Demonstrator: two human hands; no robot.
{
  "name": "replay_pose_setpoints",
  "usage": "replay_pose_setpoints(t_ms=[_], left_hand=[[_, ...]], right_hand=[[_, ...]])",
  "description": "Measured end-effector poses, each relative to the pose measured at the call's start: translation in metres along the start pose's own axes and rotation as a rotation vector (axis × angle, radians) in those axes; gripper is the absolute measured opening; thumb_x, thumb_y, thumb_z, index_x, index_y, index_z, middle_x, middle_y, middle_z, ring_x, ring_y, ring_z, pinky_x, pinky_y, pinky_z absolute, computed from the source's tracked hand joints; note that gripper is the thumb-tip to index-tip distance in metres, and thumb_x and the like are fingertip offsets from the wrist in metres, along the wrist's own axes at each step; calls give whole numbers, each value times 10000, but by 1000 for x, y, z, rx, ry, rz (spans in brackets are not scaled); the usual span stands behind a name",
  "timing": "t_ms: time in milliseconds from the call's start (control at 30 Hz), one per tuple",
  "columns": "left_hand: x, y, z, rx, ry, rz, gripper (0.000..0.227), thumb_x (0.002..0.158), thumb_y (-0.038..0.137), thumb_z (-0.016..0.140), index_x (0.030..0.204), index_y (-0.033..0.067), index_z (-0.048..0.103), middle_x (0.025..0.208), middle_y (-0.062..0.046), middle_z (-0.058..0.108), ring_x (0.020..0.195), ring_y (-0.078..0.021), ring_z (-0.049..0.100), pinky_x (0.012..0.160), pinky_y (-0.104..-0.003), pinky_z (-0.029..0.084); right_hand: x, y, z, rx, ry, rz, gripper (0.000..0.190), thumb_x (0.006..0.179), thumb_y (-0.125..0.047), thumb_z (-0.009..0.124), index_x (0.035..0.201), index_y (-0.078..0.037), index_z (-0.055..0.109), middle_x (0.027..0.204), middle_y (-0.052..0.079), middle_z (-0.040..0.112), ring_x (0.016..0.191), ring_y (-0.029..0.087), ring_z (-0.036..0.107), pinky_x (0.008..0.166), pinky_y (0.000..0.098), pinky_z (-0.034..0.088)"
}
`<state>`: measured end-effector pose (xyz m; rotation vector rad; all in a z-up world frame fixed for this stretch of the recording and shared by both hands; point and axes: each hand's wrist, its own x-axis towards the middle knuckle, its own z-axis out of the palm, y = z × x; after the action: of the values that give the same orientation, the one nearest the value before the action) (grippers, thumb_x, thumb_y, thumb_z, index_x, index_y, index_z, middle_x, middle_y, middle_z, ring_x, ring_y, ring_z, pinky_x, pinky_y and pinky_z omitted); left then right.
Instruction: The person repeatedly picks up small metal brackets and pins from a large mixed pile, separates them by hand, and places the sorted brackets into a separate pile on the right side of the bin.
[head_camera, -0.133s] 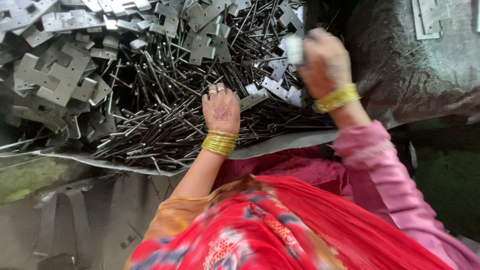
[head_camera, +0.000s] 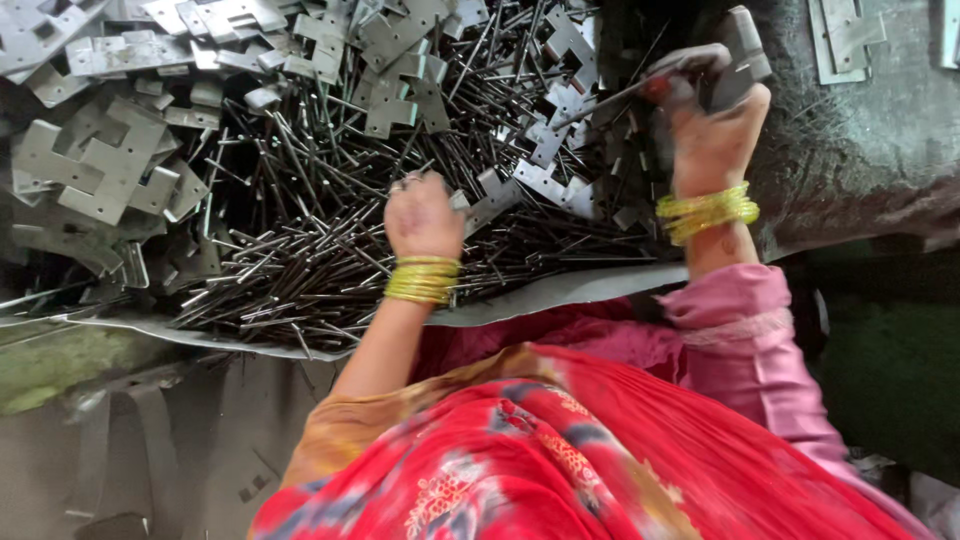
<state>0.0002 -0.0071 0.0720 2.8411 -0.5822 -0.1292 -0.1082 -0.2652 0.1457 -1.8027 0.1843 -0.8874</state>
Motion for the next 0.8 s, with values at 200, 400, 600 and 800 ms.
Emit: replay_pose_setpoints(t_ms=[200,400,600,800], left_hand=[[-22,-16,-42,-892,104,-224,330,767,137,870,1054,20,755,906,-81,758,780,-182,713,734,-328,561],[-65,-22,-23,-1597,171,-224,227,859,9,803,1073,-23,734,945,-33,751,794,-62,669,742,-221,559],[-122,-20,-10,-893,422,-96,398,784,120,853,1120,5,672,1011,-107,716,888,-174,680,798,-311,534],[-131,-101,-77,-1235,-70,-112,291,843,162,765,1118,67,741,942,-63,768,849,-161,697,805,-318,558]], right_hand=[[-41,51,62,914,236,999,238,987,-163,662,1159,-10,602,1017,169,737,864,344,755,710,474,620],[-106,37,135,1201,-14,1103,397,988,-329,593,1264,-44,589,1144,188,709,987,357,724,857,552,622],[-127,0,168,1187,-234,1091,484,989,-360,618,1336,-30,550,1260,219,711,1103,360,690,963,504,561],[-107,-65,191,230,-310,72,548,945,-276,774,1377,-19,554,1351,193,624,1215,339,609,1029,445,496]])
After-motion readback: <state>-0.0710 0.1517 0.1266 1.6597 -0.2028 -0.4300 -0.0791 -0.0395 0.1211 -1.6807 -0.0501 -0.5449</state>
